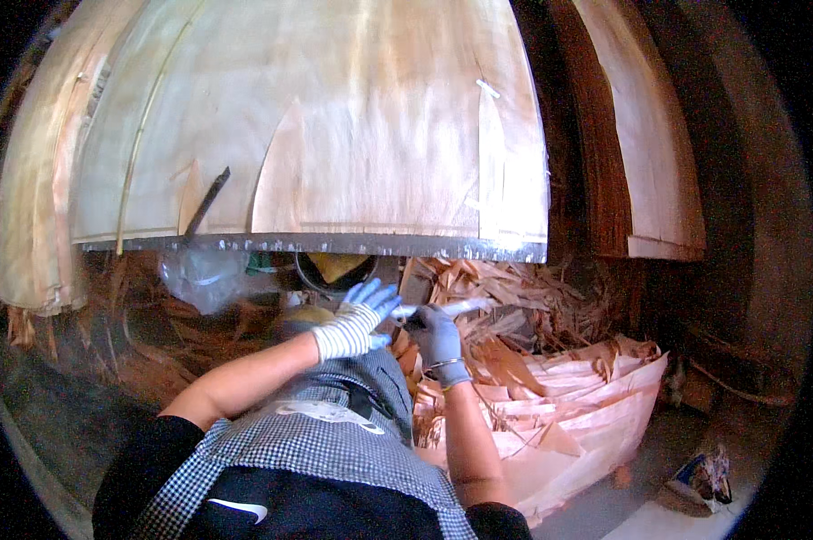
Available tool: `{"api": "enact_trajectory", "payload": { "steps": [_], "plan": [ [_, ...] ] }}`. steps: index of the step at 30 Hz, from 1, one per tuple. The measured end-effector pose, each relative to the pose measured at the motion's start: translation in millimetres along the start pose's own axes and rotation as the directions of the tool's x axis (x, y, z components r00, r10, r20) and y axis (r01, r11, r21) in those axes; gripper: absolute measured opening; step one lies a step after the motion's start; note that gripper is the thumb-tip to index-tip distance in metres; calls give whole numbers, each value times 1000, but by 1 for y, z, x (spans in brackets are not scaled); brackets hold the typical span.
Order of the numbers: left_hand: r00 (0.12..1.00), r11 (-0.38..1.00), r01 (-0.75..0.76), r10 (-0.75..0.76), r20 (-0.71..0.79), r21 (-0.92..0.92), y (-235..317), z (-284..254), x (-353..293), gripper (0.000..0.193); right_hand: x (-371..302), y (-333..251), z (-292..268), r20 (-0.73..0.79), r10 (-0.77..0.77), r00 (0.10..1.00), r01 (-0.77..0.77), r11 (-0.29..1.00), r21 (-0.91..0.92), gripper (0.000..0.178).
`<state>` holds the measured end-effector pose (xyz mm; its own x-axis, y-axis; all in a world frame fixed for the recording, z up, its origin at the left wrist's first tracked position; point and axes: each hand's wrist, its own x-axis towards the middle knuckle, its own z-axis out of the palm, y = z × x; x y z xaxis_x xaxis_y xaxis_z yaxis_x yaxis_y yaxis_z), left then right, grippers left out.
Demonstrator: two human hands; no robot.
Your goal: The person selects thin wood veneer sheets from a stack, places them on a metal workbench, and uses a blade to trim and shape the edges, occasionally using a long wooden rod to measure or position the material.
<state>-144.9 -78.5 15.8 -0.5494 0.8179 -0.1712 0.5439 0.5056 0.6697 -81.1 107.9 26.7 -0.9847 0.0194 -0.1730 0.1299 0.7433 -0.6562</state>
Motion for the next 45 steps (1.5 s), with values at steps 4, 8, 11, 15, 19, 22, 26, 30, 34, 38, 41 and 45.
{"api": "enact_trajectory", "payload": {
  "steps": [4, 8, 11, 15, 19, 22, 26, 30, 34, 38, 41, 45],
  "plan": [
    [959, 836, 282, -254, 125, -471, 14, -44, 6, 26, 26, -36, -25, -58, 329, 943, -263, 839, 477, 14],
    [945, 831, 97, -249, -210, -548, 22, -60, 6, 20, 32, -65, -8, 242, 345, 907, -317, 183, 931, 27],
    [952, 982, 62, -111, -285, -177, 17, -66, 5, 17, 48, -60, -10, 355, 400, 845, -379, -21, 925, 19],
    [922, 912, -378, 356, 150, 159, -6, -77, -3, 14, 112, 3, -39, 59, 691, 721, -319, 254, 913, 12],
    [906, 853, 40, -250, -341, -520, -84, -178, 33, 27, 200, -48, -57, -102, 420, 902, -238, 680, 694, 22],
    [654, 915, 194, -389, -649, -354, -164, -213, 53, 35, 276, -105, -29, 256, 354, 900, -435, 784, 444, 12],
    [619, 925, 381, -248, -746, 9, -189, -225, 84, 43, 361, -132, 19, 227, 246, 942, -315, 882, 350, 29],
    [801, 842, 380, -93, -592, 382, -216, -210, 84, 41, 377, -144, 31, 58, 236, 970, -222, 959, -177, 38],
    [789, 880, 365, -119, -603, 303, -199, -218, 102, 30, 363, -106, 28, -26, 248, 968, -247, 938, -242, 26],
    [840, 897, 194, 58, -540, 398, -191, -194, 105, 31, 355, -107, 29, 29, 123, 992, -113, 965, -235, 21],
    [853, 843, 203, 98, -513, 497, -193, -193, 103, 31, 342, -101, 13, -16, -188, 982, 157, 864, -479, 15],
    [840, 944, 186, -8, -543, 273, -185, -230, 90, 24, 334, -96, -8, 94, -3, 996, 20, 984, -179, 15]
  ]
}}
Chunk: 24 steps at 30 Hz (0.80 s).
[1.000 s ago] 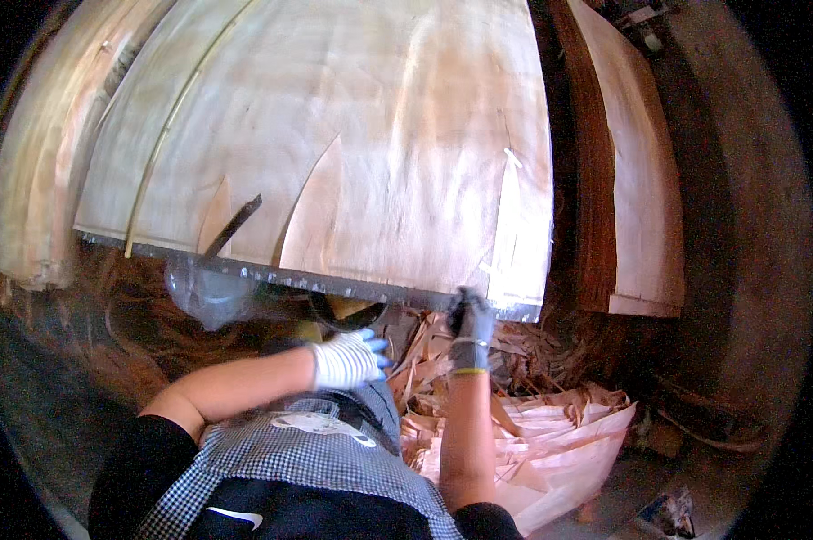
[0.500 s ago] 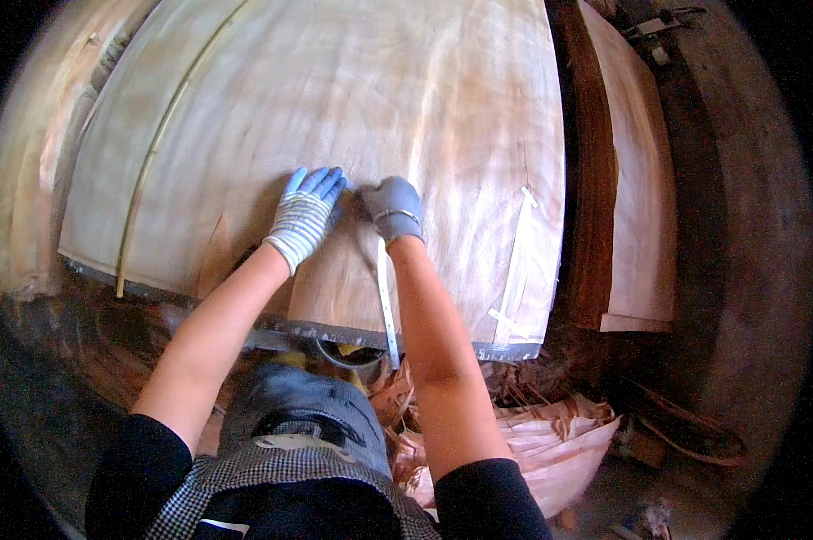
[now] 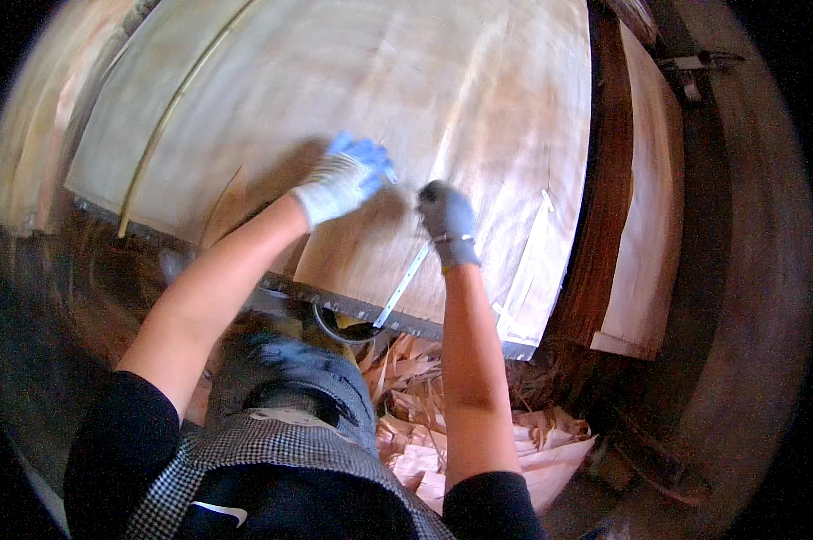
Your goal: The person selects thin wood veneer sheets from a stack, places them on a metal workbench, and uses a blade to trim and shape the edges, occasionally using a long wooden rod to measure or position the material.
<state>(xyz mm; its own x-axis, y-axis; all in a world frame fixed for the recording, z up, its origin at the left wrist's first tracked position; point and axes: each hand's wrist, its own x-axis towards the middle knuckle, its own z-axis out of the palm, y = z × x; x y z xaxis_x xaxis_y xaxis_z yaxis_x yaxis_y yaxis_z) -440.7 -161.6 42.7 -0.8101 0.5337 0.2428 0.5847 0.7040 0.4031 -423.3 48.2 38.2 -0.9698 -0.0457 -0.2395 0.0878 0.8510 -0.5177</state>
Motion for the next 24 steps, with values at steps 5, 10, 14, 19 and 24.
{"api": "enact_trajectory", "payload": {
  "steps": [5, 10, 14, 19, 24],
  "plan": [
    [805, 871, 491, -450, -387, 7, 7, -28, -121, 34, -70, -88, 58, 577, -24, 816, -188, 934, 305, 19],
    [944, 923, 315, -329, 32, 219, 56, 11, -188, 48, -85, -96, 84, 212, -83, 974, 83, 997, 8, 31],
    [935, 927, 351, -353, -9, 134, 63, 15, -182, 46, -101, -36, 56, 232, 34, 972, 9, 983, -181, 32],
    [991, 957, 72, -100, 85, 282, 90, 49, -165, 42, -112, -25, 58, 151, 12, 988, 35, 952, -304, 29],
    [994, 998, 61, -62, 88, 15, 100, 39, -163, 38, -130, -8, 45, 127, -69, 990, 109, 935, -338, 17]
  ]
}}
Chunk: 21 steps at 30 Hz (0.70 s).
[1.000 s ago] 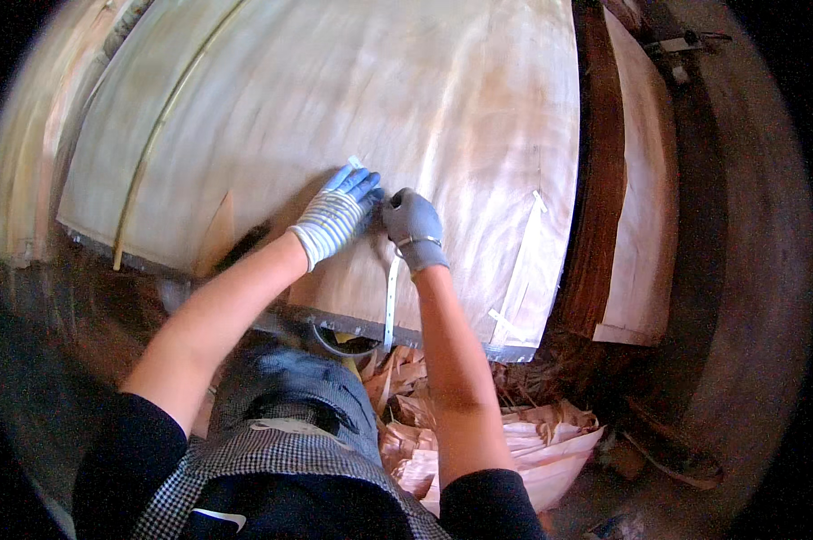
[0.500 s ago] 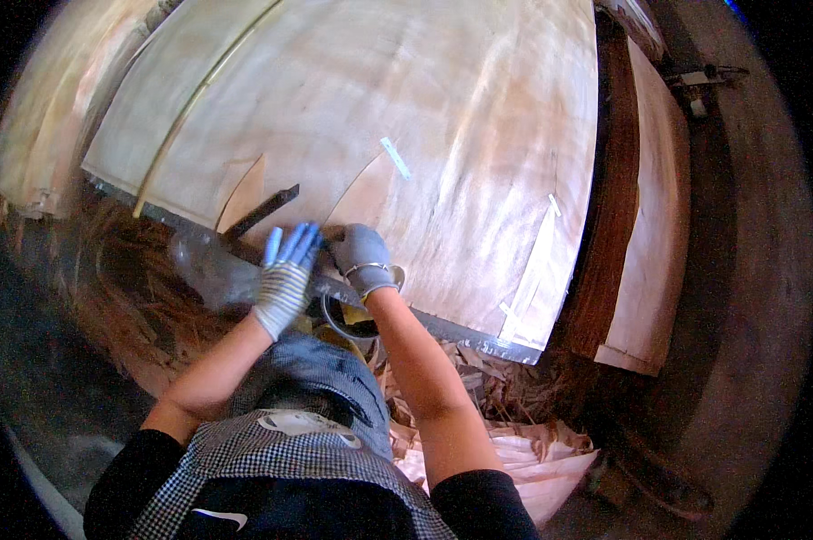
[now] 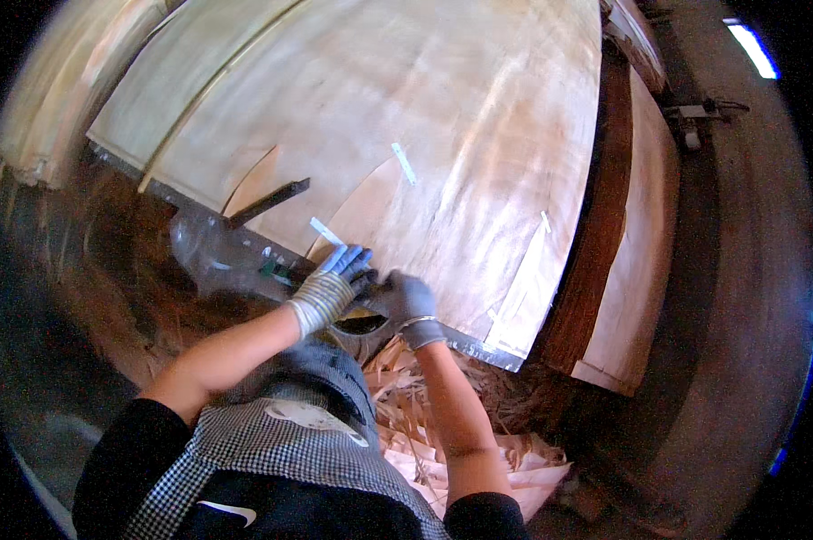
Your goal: The person selects thin wood veneer sheets from a stack, places them on a metal workbench, and uses a blade to trim and shape the edges, occasionally using a long wooden rod to measure or position the material.
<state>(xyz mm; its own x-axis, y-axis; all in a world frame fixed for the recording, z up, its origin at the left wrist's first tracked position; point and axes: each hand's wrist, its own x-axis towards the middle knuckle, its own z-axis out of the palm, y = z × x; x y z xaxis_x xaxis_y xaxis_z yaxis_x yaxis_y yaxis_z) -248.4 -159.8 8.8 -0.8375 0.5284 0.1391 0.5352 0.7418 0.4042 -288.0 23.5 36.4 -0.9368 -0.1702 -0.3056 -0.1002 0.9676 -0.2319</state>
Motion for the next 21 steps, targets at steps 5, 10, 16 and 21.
{"api": "enact_trajectory", "payload": {
  "steps": [5, 10, 16, 21],
  "plan": [
    [990, 989, 80, -65, 125, -123, -5, -42, 16, 39, 48, 13, -25, 66, 170, 983, -176, 778, 603, 16],
    [726, 839, 543, -496, -476, -45, -122, -90, -15, 34, 113, -119, -30, 314, -127, 941, -123, 736, 666, 20],
    [891, 922, 382, -346, -294, 72, -173, -84, -5, 47, 186, -183, 1, 59, -164, 985, 148, 964, 221, 30],
    [918, 923, 369, -345, -193, 106, -175, -71, -1, 37, 191, -167, 12, 101, -234, 967, 194, 931, 308, 30]
  ]
}}
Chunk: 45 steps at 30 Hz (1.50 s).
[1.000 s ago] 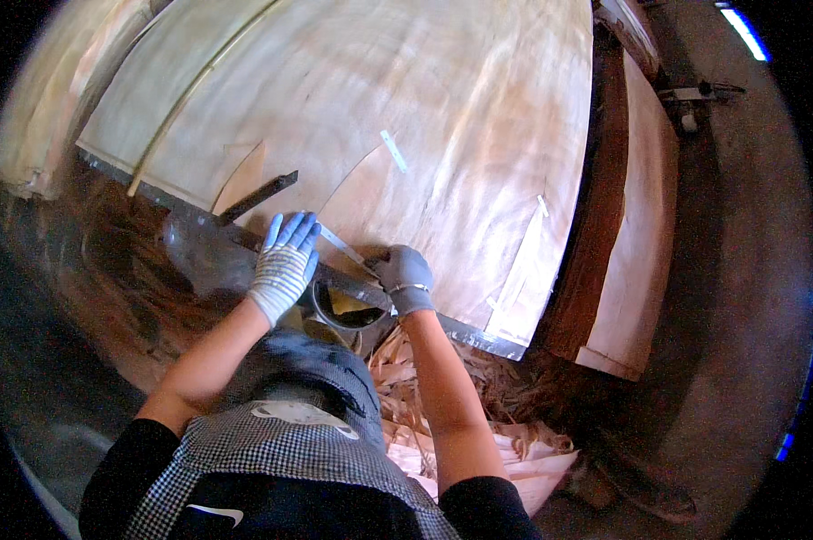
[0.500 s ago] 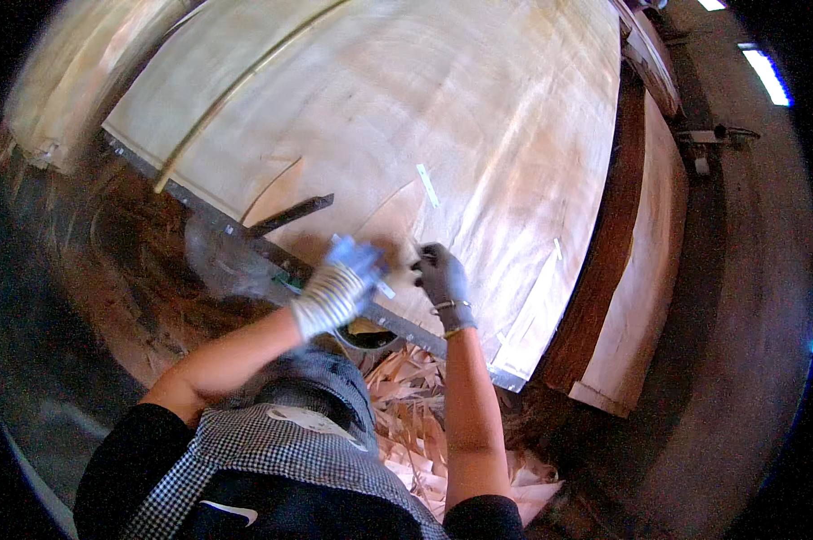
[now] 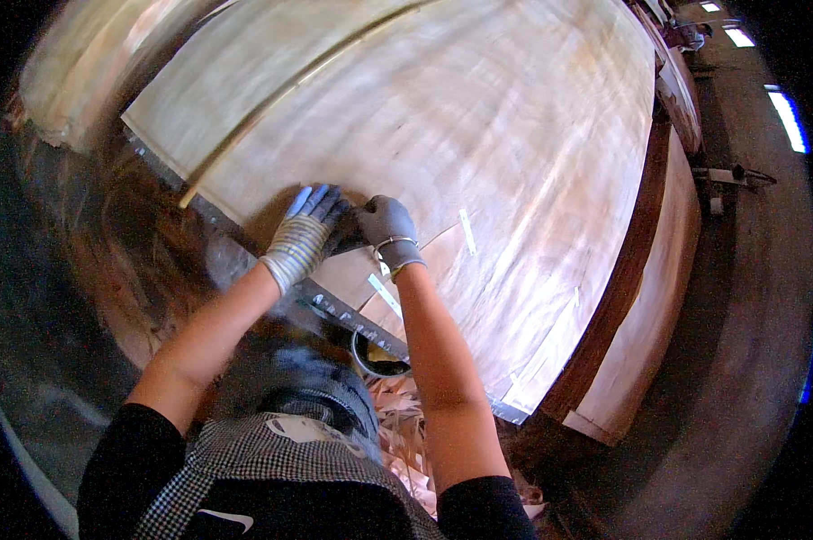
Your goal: The person selects thin wood veneer sheets from a stack, places them on a metal workbench, and uses a blade to trim and shape the edges, occasionally using a long wooden rod to measure or position the material.
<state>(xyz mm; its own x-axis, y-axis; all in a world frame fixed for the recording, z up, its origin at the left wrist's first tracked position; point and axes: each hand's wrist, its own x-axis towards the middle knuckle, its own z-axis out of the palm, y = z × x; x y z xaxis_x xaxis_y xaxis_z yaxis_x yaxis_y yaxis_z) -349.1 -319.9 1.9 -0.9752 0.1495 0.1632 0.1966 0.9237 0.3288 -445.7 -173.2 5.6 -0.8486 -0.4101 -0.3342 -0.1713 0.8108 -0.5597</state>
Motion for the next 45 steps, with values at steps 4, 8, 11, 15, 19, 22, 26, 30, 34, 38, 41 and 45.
{"api": "enact_trajectory", "payload": {
  "steps": [4, 8, 11, 15, 19, 22, 26, 30, 34, 38, 41, 45],
  "plan": [
    [981, 954, 18, -75, 180, 300, -1, 16, 11, 37, -3, -5, -12, -225, -207, 952, 80, 879, -470, 22],
    [995, 982, 45, -60, 79, 181, 23, -16, 19, 27, -33, 26, -64, -219, 164, 962, -123, 974, 189, 17],
    [999, 984, -32, 38, -34, 174, 34, 7, -18, 20, -101, 11, -68, -52, 333, 941, -246, 784, 569, 17],
    [974, 973, 145, -172, 149, 177, 42, 9, -13, 13, -187, 13, -41, 18, 464, 886, -304, 550, 778, 18],
    [990, 986, 23, 1, 142, -167, 91, -26, -27, 13, -238, 28, -2, 24, 542, 840, -146, 184, 972, 24],
    [952, 896, 113, 26, 306, -429, 152, -59, -54, 25, -258, 24, 15, 123, 308, 943, -76, -160, 984, 29],
    [921, 858, 102, 109, 373, -503, 162, -53, -78, 33, -252, 16, 29, 24, 404, 914, 22, -110, 994, 22],
    [931, 722, 363, -252, 266, -588, 93, -68, -73, 28, -243, 22, 26, 212, 299, 931, -143, -234, 962, 19],
    [955, 962, 272, -265, -131, 39, 21, -46, -89, 42, -197, 6, 24, 243, 211, 947, -298, 296, 907, 23],
    [958, 953, 285, -285, -10, 105, 6, -30, -109, 46, -119, -37, 36, 184, 102, 978, -203, 692, 693, 24],
    [966, 967, 255, -253, -49, 27, 7, -27, -103, 43, -53, -43, 62, 37, 28, 999, -38, 955, 293, 26],
    [957, 956, 291, -291, -12, 37, -3, -28, -102, 45, -43, -68, 63, -36, -13, 999, 17, 994, 107, 37]
  ]
}}
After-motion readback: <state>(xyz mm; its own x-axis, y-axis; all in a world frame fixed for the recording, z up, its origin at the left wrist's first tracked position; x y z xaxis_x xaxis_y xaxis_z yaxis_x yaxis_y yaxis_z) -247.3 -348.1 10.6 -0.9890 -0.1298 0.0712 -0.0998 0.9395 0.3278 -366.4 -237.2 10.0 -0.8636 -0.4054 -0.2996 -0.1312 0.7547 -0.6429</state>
